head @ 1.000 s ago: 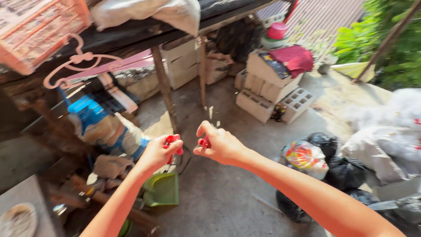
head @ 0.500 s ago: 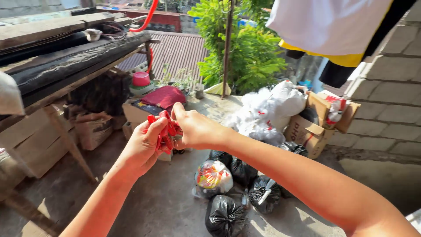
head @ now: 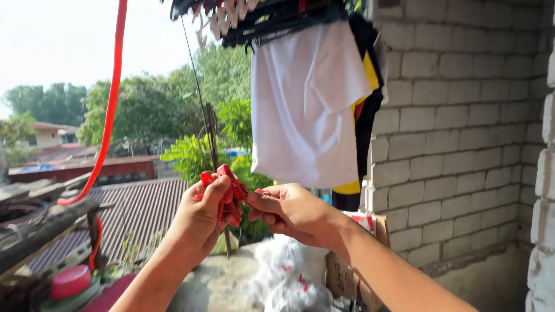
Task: Organizing various hangers on a table and hanging them on a line, then collecting empty bottles into a bag.
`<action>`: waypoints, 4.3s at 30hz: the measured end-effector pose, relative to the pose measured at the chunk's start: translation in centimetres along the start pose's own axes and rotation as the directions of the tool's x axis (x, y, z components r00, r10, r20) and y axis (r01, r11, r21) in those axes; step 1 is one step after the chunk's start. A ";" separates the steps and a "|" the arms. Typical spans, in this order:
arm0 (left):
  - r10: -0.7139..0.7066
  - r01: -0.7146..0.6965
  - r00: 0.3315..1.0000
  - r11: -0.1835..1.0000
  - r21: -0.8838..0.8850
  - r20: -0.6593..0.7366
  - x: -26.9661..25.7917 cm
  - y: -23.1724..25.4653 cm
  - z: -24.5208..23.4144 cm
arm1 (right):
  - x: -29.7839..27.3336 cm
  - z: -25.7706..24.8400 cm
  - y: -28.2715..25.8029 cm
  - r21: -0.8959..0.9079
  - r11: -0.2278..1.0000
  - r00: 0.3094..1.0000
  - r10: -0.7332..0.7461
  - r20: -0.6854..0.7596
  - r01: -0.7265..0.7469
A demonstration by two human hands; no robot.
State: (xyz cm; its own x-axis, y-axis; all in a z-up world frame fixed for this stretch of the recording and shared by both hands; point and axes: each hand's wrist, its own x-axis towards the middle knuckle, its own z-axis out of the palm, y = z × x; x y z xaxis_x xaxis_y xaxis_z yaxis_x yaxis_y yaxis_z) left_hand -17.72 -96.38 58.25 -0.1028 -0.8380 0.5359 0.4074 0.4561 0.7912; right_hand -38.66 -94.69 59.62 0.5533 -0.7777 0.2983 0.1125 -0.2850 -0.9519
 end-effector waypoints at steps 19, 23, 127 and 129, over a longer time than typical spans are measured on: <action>0.752 -0.568 0.400 -0.246 0.785 0.525 29.7 10.8 14.2 | 18.8 -31.0 -20.2 -0.659 0.664 0.531 -0.723 -0.443 0.354; 0.709 -0.495 0.413 -0.352 0.794 0.572 31.0 11.8 15.4 | 24.7 -31.7 -22.7 -0.541 0.639 0.433 -0.769 -0.470 0.547; 0.597 -0.224 0.704 0.701 0.678 -0.385 36.8 10.2 11.7 | 38.0 -24.4 -21.5 -0.573 0.529 0.237 -0.829 -0.506 0.626; 0.600 -0.231 0.712 0.691 0.685 -0.364 36.2 10.5 10.8 | 37.4 -24.3 -22.4 -0.537 0.558 0.277 -0.810 -0.516 0.632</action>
State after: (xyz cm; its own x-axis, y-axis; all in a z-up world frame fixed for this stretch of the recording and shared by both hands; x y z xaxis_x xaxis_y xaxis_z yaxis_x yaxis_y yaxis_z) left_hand -26.93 -118.69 89.19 0.5018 -0.4327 0.7489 -0.3164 0.7140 0.6246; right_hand -40.56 -131.02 93.84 -0.3642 -0.2735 0.8902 -0.0305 -0.9519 -0.3050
